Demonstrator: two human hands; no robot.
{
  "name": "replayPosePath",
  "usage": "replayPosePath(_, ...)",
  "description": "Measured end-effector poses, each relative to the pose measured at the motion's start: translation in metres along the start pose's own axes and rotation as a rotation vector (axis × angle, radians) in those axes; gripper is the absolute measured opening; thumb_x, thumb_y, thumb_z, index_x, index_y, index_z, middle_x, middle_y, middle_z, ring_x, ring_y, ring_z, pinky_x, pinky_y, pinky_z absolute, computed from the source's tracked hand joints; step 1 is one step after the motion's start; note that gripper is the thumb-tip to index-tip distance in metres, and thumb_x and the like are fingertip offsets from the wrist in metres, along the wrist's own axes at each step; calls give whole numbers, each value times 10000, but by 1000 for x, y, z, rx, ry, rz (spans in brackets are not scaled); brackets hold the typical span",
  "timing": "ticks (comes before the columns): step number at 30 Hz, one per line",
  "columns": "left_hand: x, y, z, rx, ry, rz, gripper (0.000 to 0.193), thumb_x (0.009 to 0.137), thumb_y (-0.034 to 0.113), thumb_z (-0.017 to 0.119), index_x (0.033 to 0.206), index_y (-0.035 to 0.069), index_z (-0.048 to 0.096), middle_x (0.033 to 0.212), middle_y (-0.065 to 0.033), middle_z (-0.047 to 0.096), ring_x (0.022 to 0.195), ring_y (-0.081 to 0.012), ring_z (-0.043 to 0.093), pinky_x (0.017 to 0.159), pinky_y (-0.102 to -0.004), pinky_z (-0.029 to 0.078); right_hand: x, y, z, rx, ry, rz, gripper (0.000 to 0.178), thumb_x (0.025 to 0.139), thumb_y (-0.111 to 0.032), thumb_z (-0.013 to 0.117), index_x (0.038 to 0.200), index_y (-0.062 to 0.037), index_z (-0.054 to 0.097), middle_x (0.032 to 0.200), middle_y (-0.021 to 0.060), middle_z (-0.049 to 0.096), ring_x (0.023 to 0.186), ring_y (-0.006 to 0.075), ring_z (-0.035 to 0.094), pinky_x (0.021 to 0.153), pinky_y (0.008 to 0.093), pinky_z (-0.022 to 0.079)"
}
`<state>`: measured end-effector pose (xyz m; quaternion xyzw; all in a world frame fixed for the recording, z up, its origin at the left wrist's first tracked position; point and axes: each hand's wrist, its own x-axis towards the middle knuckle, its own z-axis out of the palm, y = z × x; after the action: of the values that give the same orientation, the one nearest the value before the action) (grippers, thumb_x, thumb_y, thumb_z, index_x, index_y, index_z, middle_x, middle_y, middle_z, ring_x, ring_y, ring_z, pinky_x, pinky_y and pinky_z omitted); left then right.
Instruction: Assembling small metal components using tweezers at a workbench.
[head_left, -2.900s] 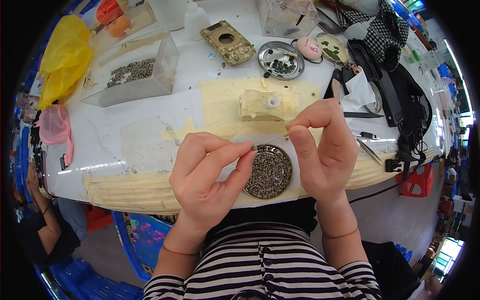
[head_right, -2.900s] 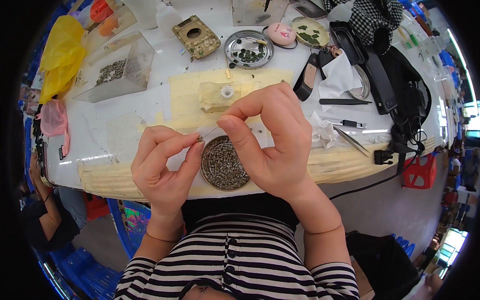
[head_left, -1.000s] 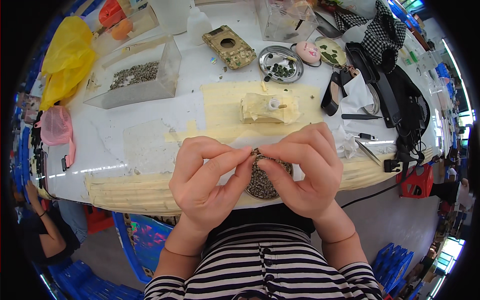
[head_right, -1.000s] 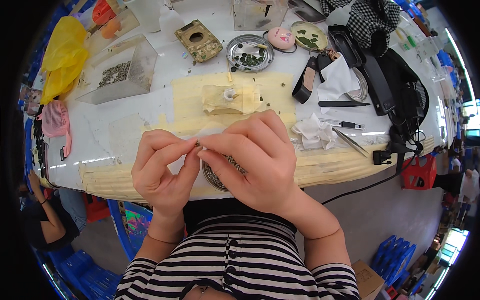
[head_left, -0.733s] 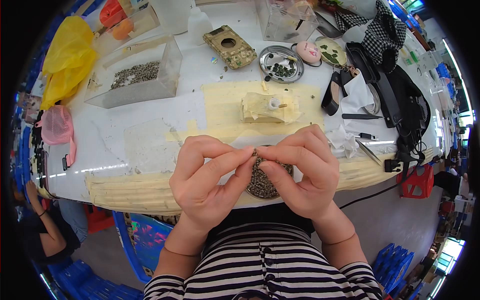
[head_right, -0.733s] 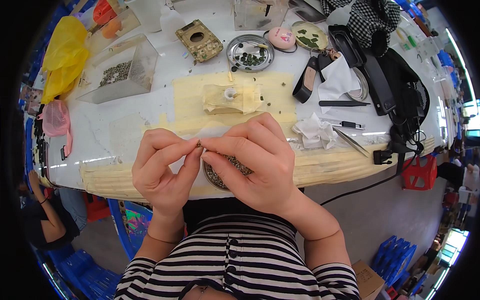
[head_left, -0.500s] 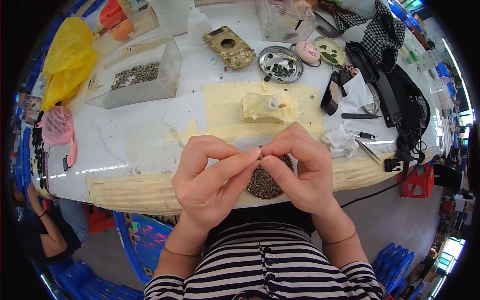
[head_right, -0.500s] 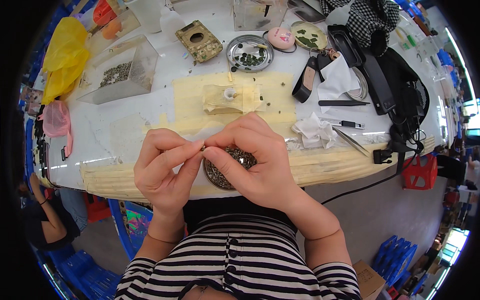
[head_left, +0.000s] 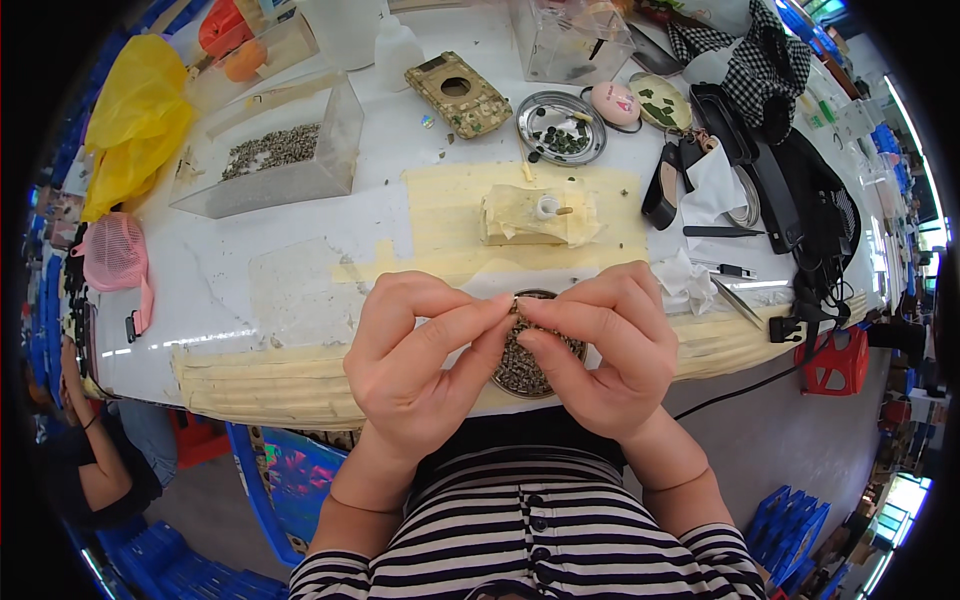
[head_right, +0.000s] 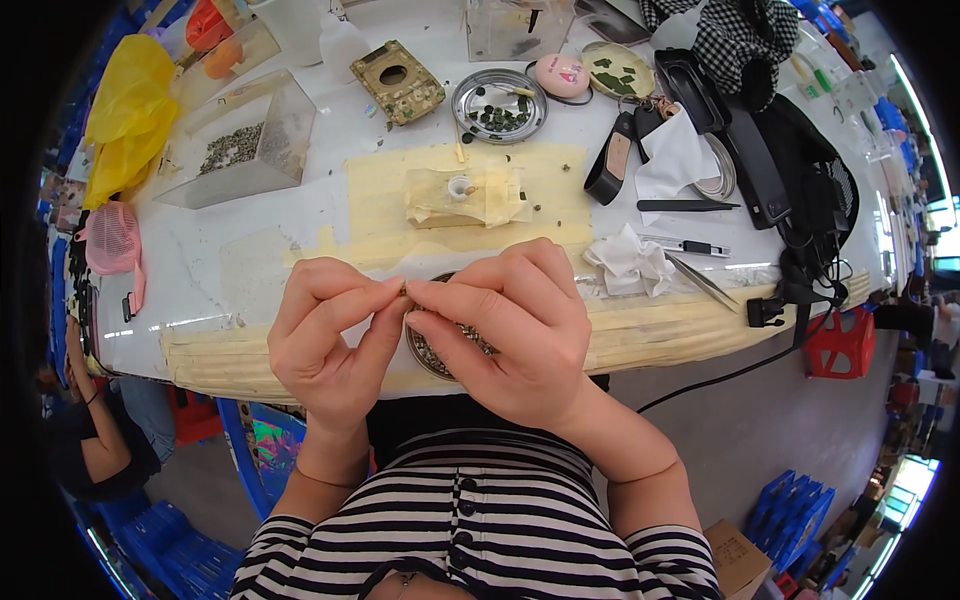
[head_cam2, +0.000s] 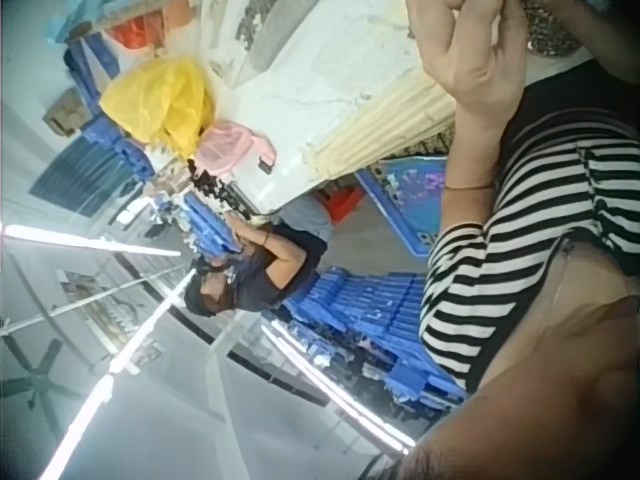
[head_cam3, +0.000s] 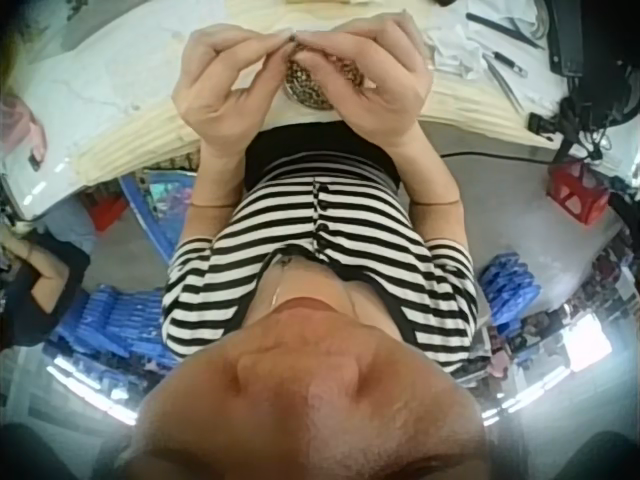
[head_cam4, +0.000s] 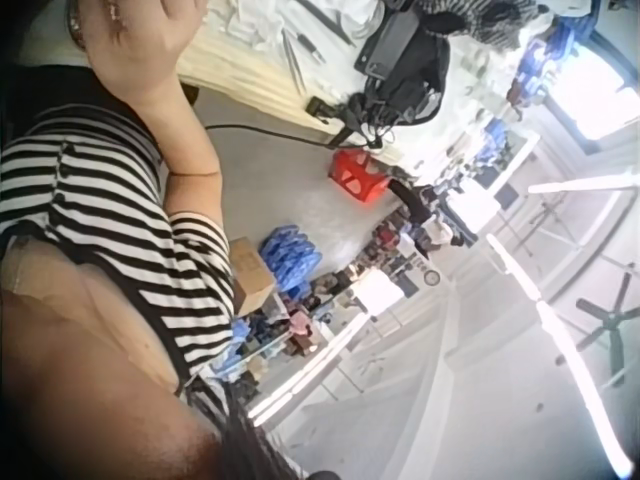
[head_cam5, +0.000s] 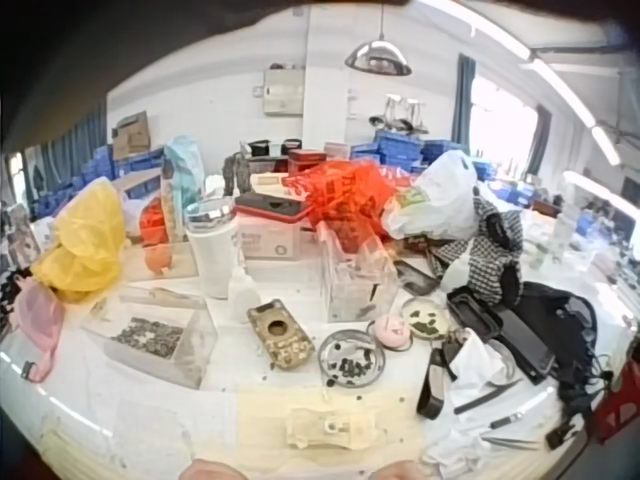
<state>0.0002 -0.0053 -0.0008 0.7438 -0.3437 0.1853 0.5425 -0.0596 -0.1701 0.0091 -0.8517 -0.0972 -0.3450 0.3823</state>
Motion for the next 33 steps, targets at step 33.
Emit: replayPosePath(33,0,0,0,-6,-25,28,303,676,-56,833,956,42,773,830,-38,638,756,-202,595,653,-312,476,-3,0,1,44,10,61,286,665,-49,860,931,-80,760,822,29,650,740,200,544,645,301,427)
